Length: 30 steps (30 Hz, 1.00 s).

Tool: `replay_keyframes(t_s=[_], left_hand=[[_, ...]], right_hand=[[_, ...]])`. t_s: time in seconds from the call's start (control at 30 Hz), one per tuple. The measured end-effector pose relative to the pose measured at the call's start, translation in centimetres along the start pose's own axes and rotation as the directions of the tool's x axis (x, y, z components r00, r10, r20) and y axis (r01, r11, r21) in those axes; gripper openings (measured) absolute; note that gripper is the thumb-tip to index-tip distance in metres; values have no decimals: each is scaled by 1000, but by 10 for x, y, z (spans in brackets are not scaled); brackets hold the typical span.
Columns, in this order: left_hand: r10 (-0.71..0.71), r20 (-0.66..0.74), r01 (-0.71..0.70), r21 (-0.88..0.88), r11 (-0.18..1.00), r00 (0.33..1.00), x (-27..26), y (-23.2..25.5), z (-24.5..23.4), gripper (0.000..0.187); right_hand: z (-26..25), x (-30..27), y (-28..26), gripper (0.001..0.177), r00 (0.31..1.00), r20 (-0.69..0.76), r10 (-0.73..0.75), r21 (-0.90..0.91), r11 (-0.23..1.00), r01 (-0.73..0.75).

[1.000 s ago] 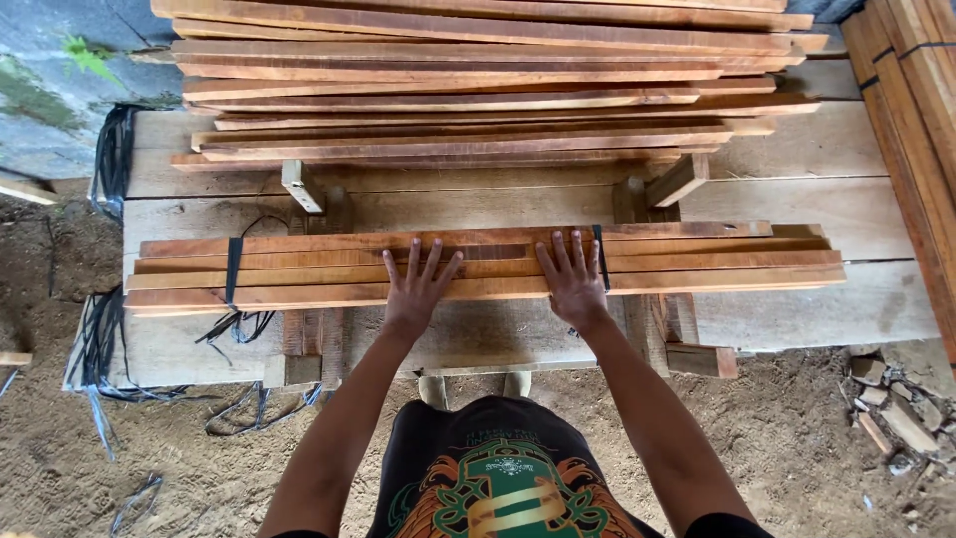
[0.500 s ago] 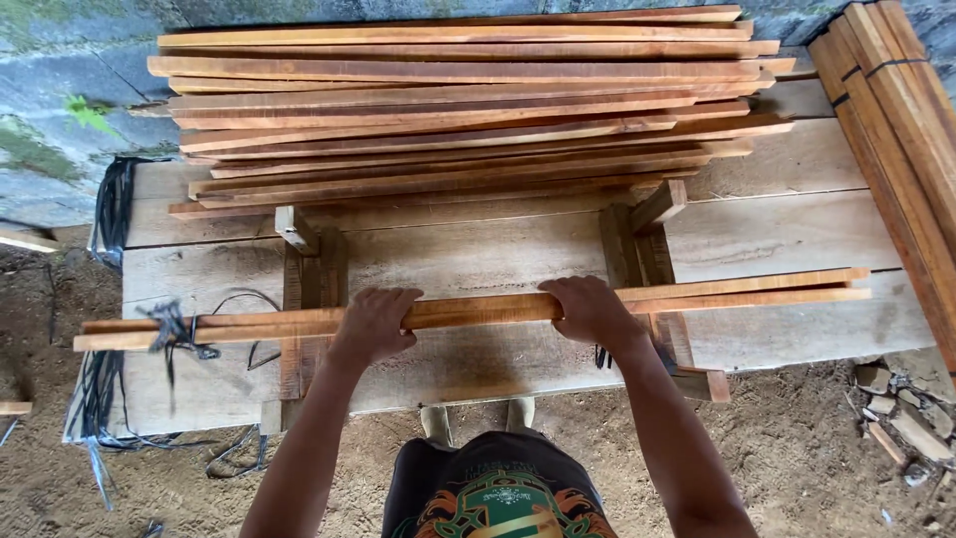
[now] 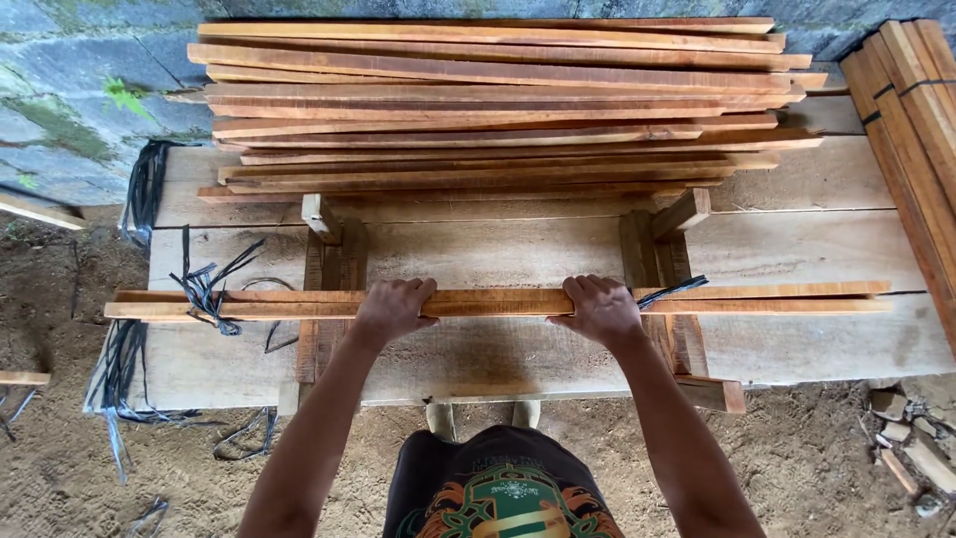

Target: Bundling thin wood slats together using black rubber ties.

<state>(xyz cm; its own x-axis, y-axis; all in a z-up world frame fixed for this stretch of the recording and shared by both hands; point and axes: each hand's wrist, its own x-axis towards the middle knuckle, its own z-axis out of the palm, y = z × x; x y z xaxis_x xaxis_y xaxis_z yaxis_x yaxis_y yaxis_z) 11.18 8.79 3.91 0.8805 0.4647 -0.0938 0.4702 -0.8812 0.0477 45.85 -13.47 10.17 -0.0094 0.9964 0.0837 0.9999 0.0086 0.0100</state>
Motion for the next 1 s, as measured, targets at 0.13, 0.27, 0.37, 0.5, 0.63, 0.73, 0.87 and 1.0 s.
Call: replay_keyframes(t_s=[0.13, 0.27, 0.37, 0.5, 0.63, 0.73, 0.87, 1.0], left_hand=[[16, -8, -16, 21, 1000, 1000, 8, -3, -9, 54], [39, -65, -35, 63, 997, 997, 19, -15, -29, 50], [47, -196, -29, 93, 995, 979, 31, -31, -35, 51], [29, -224, -14, 70, 997, 974, 36, -32, -29, 55], [-8, -143, 13, 35, 999, 990, 47, -38, -3, 56], [-24, -102, 23, -15, 1000, 994, 52, -38, -23, 57], [-53, 11, 54, -49, 997, 999, 61, -39, -21, 62], [-65, 28, 66, -70, 995, 998, 67, -43, -1, 60]], right_hand=[[-30, 9, -1, 52, 993, 117, -5, 10, 1000, 4], [-8, 11, 33, 54, 985, 171, -1, -44, 999, 9], [-56, 42, 24, 59, 993, 115, -16, -45, 999, 22], [2, 53, 31, 115, 783, 592, 190, -689, 623, 370], [-7, 61, 20, 56, 997, 78, 28, -34, 999, -26], [-5, 65, 24, 59, 997, 55, 56, -18, 998, -55], [10, 67, 28, 65, 998, -1, 61, -40, 997, -61], [14, 66, 28, 64, 993, 78, 87, 16, 996, -88]])
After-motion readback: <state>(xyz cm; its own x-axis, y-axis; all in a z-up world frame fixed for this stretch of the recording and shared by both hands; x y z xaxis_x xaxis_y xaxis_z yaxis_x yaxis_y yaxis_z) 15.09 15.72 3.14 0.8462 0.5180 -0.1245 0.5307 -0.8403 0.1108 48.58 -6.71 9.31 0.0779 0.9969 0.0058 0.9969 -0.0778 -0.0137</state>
